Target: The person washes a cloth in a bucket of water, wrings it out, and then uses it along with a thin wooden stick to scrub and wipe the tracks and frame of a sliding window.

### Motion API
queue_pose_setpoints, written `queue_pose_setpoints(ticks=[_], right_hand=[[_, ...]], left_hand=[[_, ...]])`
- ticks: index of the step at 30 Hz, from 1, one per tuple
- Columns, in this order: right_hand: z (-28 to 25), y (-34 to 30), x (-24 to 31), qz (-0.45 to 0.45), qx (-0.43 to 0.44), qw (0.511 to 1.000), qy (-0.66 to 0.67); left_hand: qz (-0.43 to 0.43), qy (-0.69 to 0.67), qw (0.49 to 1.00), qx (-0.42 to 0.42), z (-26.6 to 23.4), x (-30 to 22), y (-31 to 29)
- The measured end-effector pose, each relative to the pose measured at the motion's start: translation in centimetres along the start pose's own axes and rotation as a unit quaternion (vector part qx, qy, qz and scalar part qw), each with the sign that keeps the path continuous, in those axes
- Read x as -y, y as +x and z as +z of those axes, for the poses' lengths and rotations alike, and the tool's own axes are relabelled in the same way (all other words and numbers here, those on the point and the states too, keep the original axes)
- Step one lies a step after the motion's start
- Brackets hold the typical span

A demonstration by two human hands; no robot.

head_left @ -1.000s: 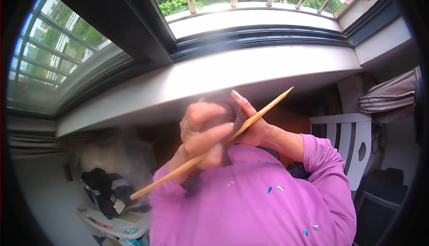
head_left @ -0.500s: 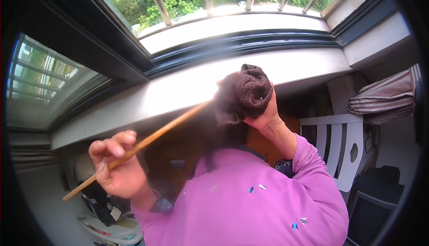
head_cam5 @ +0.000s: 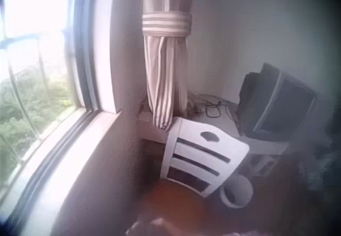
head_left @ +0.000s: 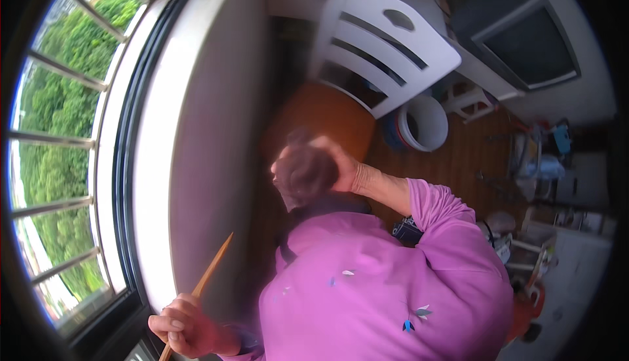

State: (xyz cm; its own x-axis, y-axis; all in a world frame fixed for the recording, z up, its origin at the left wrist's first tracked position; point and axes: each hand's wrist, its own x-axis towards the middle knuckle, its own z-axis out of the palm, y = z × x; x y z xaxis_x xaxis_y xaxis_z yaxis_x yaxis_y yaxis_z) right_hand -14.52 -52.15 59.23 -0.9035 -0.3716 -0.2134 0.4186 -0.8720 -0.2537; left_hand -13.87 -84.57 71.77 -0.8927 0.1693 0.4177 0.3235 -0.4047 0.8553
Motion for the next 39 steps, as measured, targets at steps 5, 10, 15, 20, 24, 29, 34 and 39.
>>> queue_pose_setpoints(ticks=[5, 10, 15, 20, 24, 29, 34, 39], right_hand=[[-6.9, -12.4, -0.9, -0.137, -0.205, 0.969, 0.027], [-14.0, -21.5, -1.0, -0.343, -0.432, 0.82, 0.153], [-21.0, -30.8, 2.1, -0.414, -0.496, 0.758, 0.089], [-27.8, -36.8, 9.1, -0.376, -0.688, 0.619, -0.041], [-35.1, -40.6, 16.7, -0.302, -0.683, 0.572, -0.339], [-44.6, -44.0, 22.2, -0.246, -0.69, 0.565, -0.379], [-50.3, -45.0, 25.7, -0.411, -0.642, 0.568, -0.308], [-51.8, -43.8, 29.5, -0.343, -0.638, 0.674, -0.147]], left_hand=[[-0.166, 0.176, 0.97, 0.001, 2.9, 5.2, -1.1], [-0.33, 0.124, 0.918, 0.179, 7.5, 9.9, 0.7], [-0.427, 0.139, 0.841, 0.301, 13.1, 16.5, 1.0], [-0.455, 0.191, 0.762, 0.42, 21.6, 23.2, -0.4], [-0.413, 0.278, 0.689, 0.526, 31.4, 28.0, -2.1], [-0.319, 0.362, 0.572, 0.663, 43.4, 34.5, -2.4], [-0.295, 0.369, 0.534, 0.701, 50.9, 40.5, -4.1], [-0.287, 0.32, 0.52, 0.738, 54.2, 46.2, -7.3]])
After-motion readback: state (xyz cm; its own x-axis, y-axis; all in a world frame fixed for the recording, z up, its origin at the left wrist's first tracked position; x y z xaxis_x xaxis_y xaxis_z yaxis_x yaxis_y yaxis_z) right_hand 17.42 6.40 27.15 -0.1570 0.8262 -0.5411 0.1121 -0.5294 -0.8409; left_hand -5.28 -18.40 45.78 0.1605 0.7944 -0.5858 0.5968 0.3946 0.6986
